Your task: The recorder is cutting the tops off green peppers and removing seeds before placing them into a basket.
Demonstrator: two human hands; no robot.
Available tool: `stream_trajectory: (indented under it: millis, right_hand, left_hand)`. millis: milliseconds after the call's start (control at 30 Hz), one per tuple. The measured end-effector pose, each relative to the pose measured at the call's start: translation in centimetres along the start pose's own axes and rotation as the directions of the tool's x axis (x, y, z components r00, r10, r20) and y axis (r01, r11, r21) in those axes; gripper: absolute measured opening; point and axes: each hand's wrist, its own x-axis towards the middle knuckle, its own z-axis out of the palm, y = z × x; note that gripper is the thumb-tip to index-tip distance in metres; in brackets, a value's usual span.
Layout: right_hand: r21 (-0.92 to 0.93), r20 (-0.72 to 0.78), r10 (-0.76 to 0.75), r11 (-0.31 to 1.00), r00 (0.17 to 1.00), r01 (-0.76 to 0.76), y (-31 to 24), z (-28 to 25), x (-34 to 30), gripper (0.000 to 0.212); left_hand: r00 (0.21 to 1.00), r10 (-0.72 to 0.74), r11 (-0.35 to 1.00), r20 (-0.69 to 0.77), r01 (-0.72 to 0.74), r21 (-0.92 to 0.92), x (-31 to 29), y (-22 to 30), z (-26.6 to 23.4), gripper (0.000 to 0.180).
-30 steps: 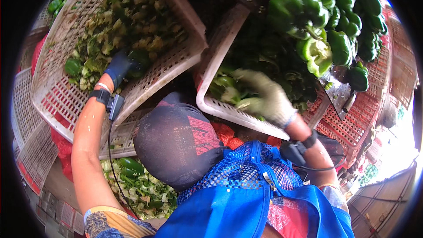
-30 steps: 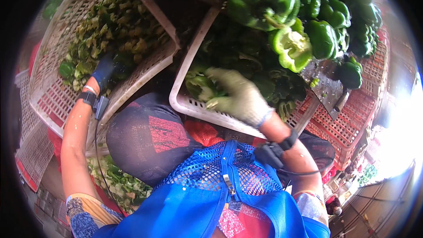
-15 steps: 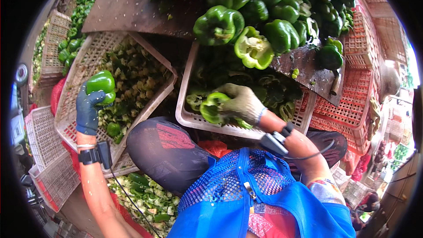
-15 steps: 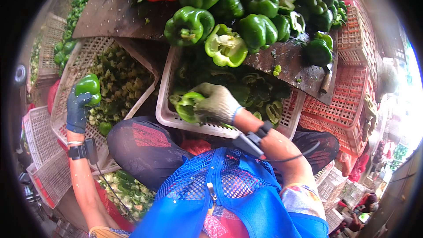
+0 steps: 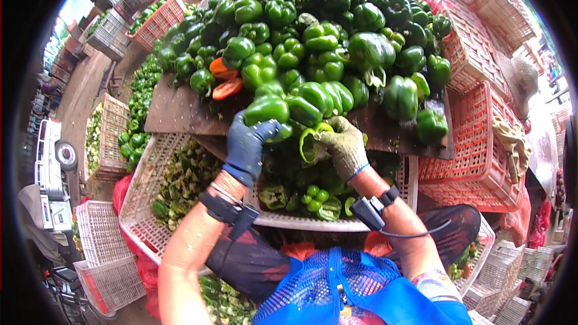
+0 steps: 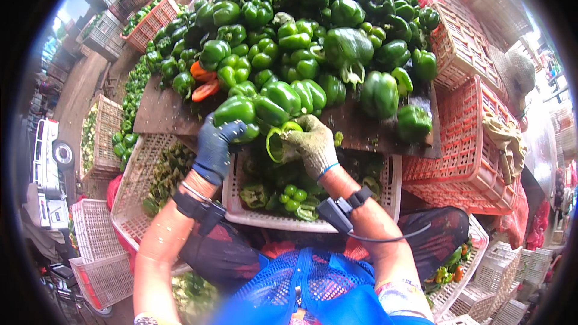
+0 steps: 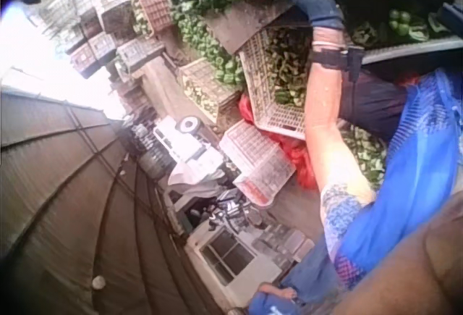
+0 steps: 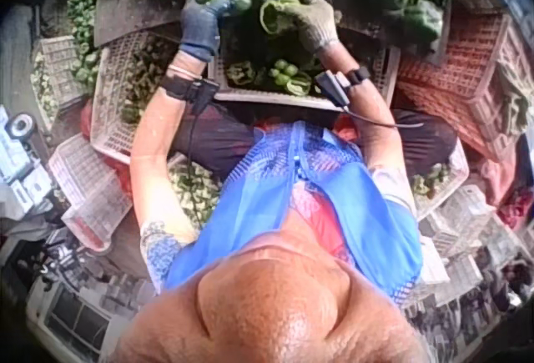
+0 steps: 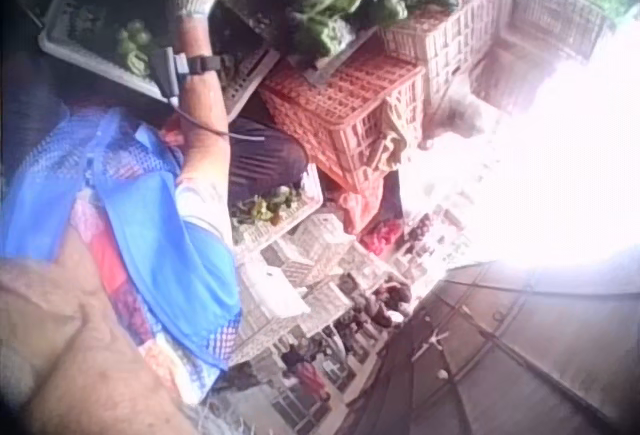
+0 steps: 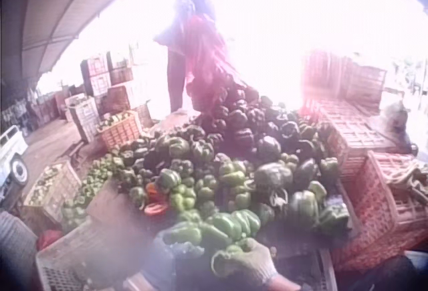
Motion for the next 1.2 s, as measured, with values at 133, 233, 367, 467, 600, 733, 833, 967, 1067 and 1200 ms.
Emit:
stream_trajectory:
  millis: [133, 233, 367, 467, 600, 733, 833, 967, 1067, 1200]
  right_hand:
    - [0.012, 0.006, 0.008, 1.0, 1.0, -0.008, -1.9, -0.6, 2.2, 0.027]
    - [0.05, 0.014, 0.123, 0.991, 0.992, -0.123, -1.9, -2.0, 4.3, 0.028]
    - [0.323, 0.013, 0.136, 0.937, 0.991, -0.133, -1.3, -4.1, 8.3, 0.023]
    - [0.37, -0.006, 0.215, 0.908, 0.977, -0.198, -1.9, -4.6, 8.8, 0.022]
    - [0.218, -0.051, 0.306, 0.932, 0.951, -0.289, -1.2, -4.9, 8.5, 0.025]
    - [0.044, 0.057, 0.052, 0.998, 0.997, -0.055, 0.8, -5.9, 8.0, 0.027]
    - [0.302, -0.059, 0.285, 0.918, 0.957, -0.255, -0.2, -4.3, 7.0, 0.025]
    - [0.322, -0.056, 0.264, 0.918, 0.963, -0.233, -1.9, -4.2, 5.3, 0.022]
    - [0.285, -0.079, 0.275, 0.927, 0.958, -0.243, -1.3, -4.8, 4.9, 0.023]
    - [0.341, 0.096, 0.051, 0.937, 0.994, -0.081, 1.6, -5.1, 5.3, 0.036]
  left_hand:
    - [0.988, 0.149, 0.953, -0.036, -0.134, 0.271, 0.9, -1.2, 2.1, 0.057]
    - [0.968, 0.249, 0.861, -0.032, -0.206, 0.465, 2.5, -2.0, 3.6, 0.068]
    - [0.961, 0.276, 0.799, 0.03, -0.247, 0.549, 5.2, -0.6, 7.2, 0.062]
    - [0.962, 0.267, 0.779, 0.061, -0.253, 0.574, 8.3, -0.5, 7.9, 0.061]
    - [0.98, 0.156, 0.832, 0.123, -0.197, 0.519, 9.4, -1.0, 6.3, 0.066]
    - [0.946, 0.316, 0.735, 0.074, -0.294, 0.611, 7.5, -1.7, 5.7, 0.075]
    - [0.975, 0.219, 0.649, 0.048, -0.182, 0.739, 5.8, -1.0, 4.6, 0.08]
    - [0.974, 0.227, 0.542, 0.024, -0.146, 0.828, 4.2, -0.9, 4.0, 0.083]
    - [0.986, 0.158, 0.382, 0.055, -0.112, 0.917, 2.6, -0.9, 3.2, 0.084]
    - [0.944, 0.329, 0.479, -0.029, -0.14, 0.867, 1.6, -3.8, 0.6, 0.085]
